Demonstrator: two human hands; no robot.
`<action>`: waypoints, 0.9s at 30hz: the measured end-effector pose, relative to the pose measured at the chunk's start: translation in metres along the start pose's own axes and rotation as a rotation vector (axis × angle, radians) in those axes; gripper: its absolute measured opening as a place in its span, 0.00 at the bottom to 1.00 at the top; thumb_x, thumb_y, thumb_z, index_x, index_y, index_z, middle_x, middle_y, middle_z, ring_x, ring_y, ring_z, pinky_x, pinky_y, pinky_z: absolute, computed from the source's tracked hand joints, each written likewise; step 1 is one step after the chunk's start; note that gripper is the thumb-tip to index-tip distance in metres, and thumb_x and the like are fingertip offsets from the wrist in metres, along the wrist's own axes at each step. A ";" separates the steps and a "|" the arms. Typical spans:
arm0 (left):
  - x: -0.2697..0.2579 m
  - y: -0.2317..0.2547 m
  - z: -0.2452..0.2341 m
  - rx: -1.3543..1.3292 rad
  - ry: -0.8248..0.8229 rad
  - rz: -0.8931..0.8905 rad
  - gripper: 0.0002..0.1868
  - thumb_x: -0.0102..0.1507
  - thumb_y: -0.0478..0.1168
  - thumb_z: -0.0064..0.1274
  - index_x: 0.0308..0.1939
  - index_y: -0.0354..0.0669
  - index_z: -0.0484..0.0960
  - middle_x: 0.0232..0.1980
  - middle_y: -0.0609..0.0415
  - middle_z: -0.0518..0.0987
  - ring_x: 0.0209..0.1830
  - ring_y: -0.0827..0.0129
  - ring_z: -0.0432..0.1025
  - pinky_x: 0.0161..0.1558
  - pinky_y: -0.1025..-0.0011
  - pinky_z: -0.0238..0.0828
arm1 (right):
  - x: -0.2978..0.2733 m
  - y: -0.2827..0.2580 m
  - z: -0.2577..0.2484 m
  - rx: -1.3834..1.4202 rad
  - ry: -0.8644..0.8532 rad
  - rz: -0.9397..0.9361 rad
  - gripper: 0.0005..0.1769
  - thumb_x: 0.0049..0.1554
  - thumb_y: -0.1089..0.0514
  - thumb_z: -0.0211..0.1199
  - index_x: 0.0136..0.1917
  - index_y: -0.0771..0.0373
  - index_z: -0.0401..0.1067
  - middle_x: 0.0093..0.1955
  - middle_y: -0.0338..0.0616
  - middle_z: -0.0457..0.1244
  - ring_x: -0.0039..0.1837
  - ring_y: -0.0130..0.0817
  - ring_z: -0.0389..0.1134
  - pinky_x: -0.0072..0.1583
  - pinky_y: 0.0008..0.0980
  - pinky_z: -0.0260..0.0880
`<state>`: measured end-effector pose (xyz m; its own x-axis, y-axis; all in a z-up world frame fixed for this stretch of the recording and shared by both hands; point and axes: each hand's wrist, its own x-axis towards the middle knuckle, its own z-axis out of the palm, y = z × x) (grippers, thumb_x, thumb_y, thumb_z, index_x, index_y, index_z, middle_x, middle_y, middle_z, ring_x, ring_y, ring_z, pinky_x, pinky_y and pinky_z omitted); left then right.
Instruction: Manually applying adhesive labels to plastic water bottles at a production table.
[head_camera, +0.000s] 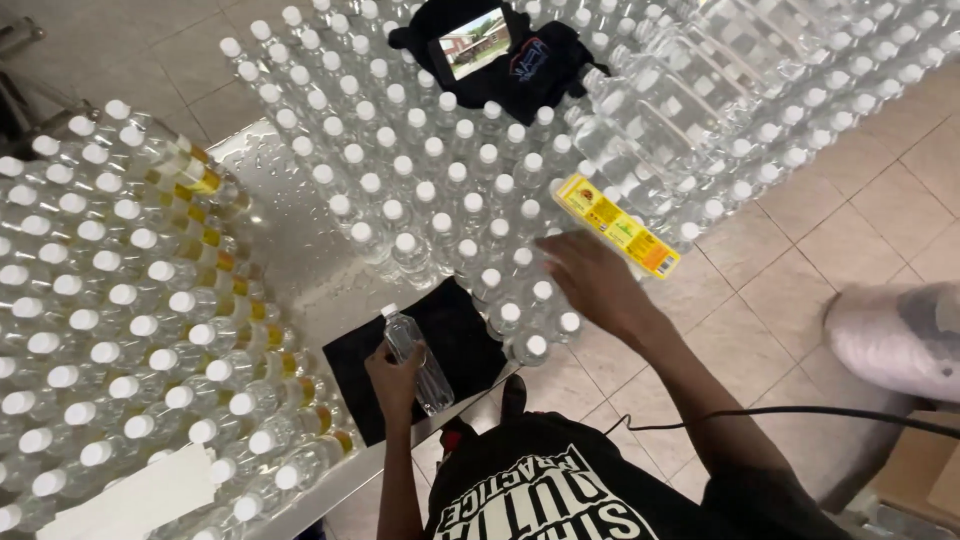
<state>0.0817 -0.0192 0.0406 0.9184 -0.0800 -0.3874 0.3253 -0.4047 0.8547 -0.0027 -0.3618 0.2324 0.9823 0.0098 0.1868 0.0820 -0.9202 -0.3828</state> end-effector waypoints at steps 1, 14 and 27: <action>0.003 -0.005 0.007 0.035 0.033 -0.084 0.42 0.58 0.54 0.76 0.70 0.34 0.81 0.65 0.36 0.77 0.64 0.51 0.75 0.61 0.55 0.77 | -0.021 0.019 -0.011 -0.108 0.087 0.007 0.20 0.67 0.58 0.62 0.72 0.60 0.74 0.65 0.52 0.70 0.71 0.54 0.69 0.67 0.51 0.71; -0.016 -0.009 0.037 0.279 0.221 -0.087 0.44 0.72 0.63 0.58 0.79 0.32 0.70 0.76 0.25 0.63 0.70 0.41 0.73 0.67 0.46 0.78 | -0.129 0.115 -0.029 -0.262 0.220 0.007 0.23 0.64 0.68 0.62 0.69 0.51 0.80 0.71 0.32 0.72 0.80 0.40 0.66 0.84 0.48 0.57; -0.132 0.112 0.022 -0.027 0.377 0.444 0.11 0.75 0.32 0.57 0.61 0.38 0.84 0.57 0.44 0.82 0.60 0.54 0.78 0.64 0.58 0.79 | -0.115 0.049 -0.054 0.465 0.806 0.074 0.07 0.60 0.74 0.74 0.50 0.66 0.85 0.52 0.53 0.74 0.48 0.40 0.74 0.57 0.40 0.78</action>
<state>-0.0083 -0.0735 0.1800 0.9832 0.0950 0.1560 -0.1086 -0.3828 0.9174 -0.1207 -0.4286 0.2408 0.5889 -0.4773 0.6522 0.2539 -0.6569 -0.7099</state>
